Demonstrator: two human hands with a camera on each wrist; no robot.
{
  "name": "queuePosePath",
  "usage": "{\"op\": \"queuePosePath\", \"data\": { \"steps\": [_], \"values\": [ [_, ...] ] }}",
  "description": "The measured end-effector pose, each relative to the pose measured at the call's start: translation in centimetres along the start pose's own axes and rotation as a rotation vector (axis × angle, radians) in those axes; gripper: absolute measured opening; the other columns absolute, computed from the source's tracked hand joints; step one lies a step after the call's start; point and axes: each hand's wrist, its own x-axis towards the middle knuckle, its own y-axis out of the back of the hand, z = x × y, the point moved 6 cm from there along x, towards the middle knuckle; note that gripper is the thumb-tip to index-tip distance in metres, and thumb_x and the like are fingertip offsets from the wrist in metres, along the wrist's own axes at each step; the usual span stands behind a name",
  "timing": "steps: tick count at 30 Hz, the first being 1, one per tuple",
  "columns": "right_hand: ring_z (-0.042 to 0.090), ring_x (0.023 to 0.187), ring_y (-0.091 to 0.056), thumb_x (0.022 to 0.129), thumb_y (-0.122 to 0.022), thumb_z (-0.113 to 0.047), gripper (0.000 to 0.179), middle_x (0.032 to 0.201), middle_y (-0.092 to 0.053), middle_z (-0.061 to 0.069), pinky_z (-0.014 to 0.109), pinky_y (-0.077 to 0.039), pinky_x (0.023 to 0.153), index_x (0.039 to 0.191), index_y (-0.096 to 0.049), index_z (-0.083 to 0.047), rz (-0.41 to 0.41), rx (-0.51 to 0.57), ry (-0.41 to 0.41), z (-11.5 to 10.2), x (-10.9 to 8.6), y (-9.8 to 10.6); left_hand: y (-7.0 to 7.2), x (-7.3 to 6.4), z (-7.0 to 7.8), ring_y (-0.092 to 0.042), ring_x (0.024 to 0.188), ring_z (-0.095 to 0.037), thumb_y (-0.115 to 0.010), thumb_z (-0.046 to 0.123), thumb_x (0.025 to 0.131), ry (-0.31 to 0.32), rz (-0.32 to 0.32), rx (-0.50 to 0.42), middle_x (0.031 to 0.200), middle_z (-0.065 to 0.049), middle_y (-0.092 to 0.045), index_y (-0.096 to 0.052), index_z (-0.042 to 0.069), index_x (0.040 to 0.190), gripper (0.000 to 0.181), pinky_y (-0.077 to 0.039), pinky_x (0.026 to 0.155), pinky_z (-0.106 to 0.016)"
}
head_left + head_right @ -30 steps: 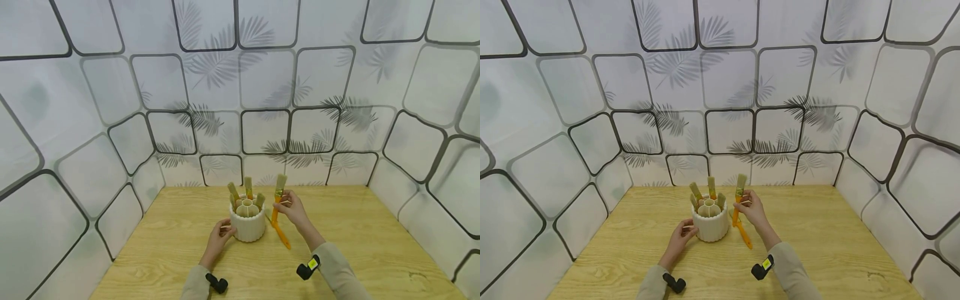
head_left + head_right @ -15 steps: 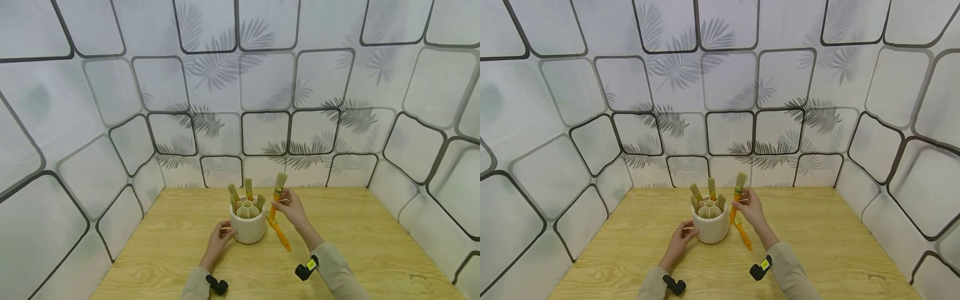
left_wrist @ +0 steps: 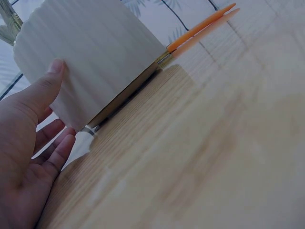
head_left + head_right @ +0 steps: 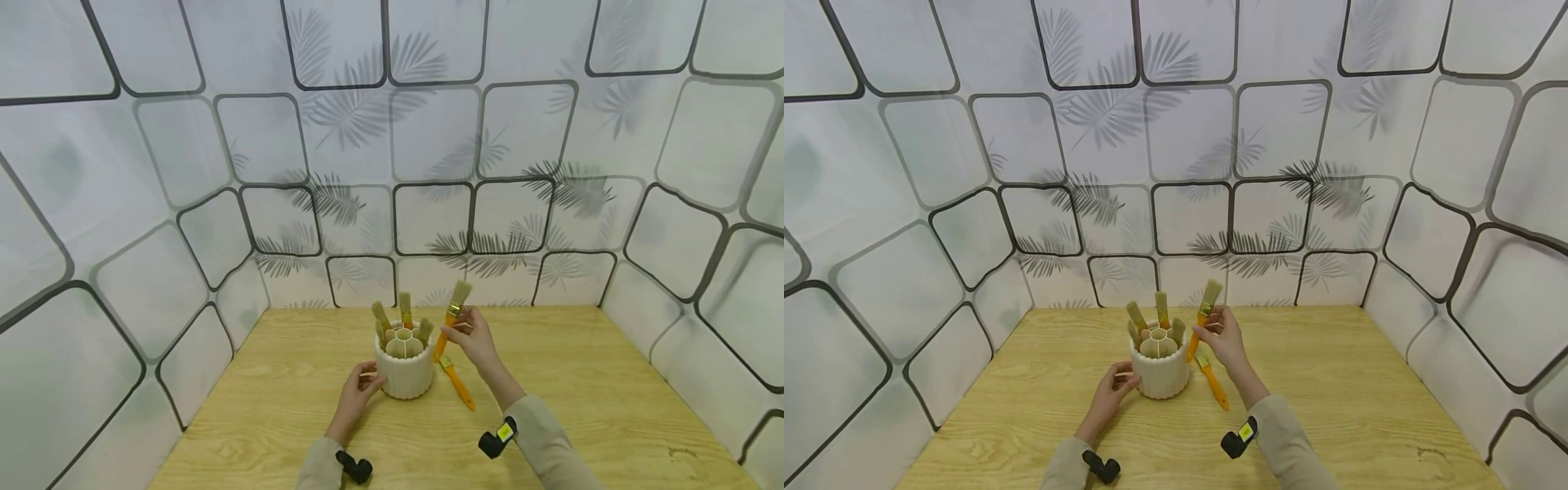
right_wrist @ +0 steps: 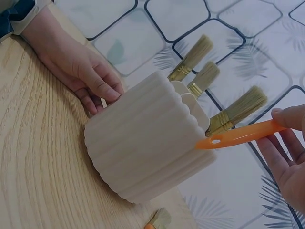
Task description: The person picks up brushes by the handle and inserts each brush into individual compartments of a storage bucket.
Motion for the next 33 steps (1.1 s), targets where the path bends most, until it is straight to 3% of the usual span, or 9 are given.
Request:
{"op": "queuePosePath", "data": {
  "steps": [9,13,21,33],
  "values": [
    [0.013,0.082,-0.060,0.085,-0.065,0.000,0.034,0.099,-0.053,0.017,0.036,-0.055,0.080,0.109,-0.041,0.002,-0.013,0.046,0.009,-2.5,-1.0,-0.7,0.0,0.0,-0.1,-0.055,0.101,-0.027,-0.064,0.020,0.088,0.001,0.007,-0.007,0.119,-0.019,-0.053,-0.050,0.002,0.123,0.042,-0.048,0.079,-0.021],
    [0.012,0.083,-0.059,0.085,-0.065,-0.003,0.034,0.100,-0.053,0.016,0.033,-0.055,0.078,0.107,-0.040,0.002,-0.015,0.034,0.033,-2.6,-1.0,-0.9,0.0,0.0,-0.1,-0.056,0.101,-0.026,-0.064,0.020,0.088,0.007,0.007,0.000,0.119,-0.019,-0.053,-0.050,0.002,0.123,0.042,-0.048,0.080,-0.021],
    [0.012,0.085,-0.058,0.086,-0.063,0.001,0.028,0.106,-0.052,0.023,0.038,-0.054,0.082,0.103,-0.041,0.004,-0.002,0.057,0.034,-2.9,-1.2,-1.2,0.0,0.0,-0.1,-0.055,0.101,-0.025,-0.064,0.022,0.089,0.011,0.002,-0.002,0.119,-0.018,-0.052,-0.049,0.002,0.123,0.042,-0.048,0.081,-0.021],
    [0.015,0.087,-0.059,0.083,-0.067,-0.002,0.028,0.101,-0.055,0.016,0.043,-0.054,0.082,0.099,-0.044,0.002,0.009,0.097,0.035,-2.9,-1.3,-1.6,0.0,0.0,-0.2,-0.055,0.101,-0.025,-0.064,0.023,0.089,0.026,-0.006,0.001,0.119,-0.017,-0.053,-0.049,0.002,0.121,0.041,-0.048,0.080,-0.021]
  ]
}}
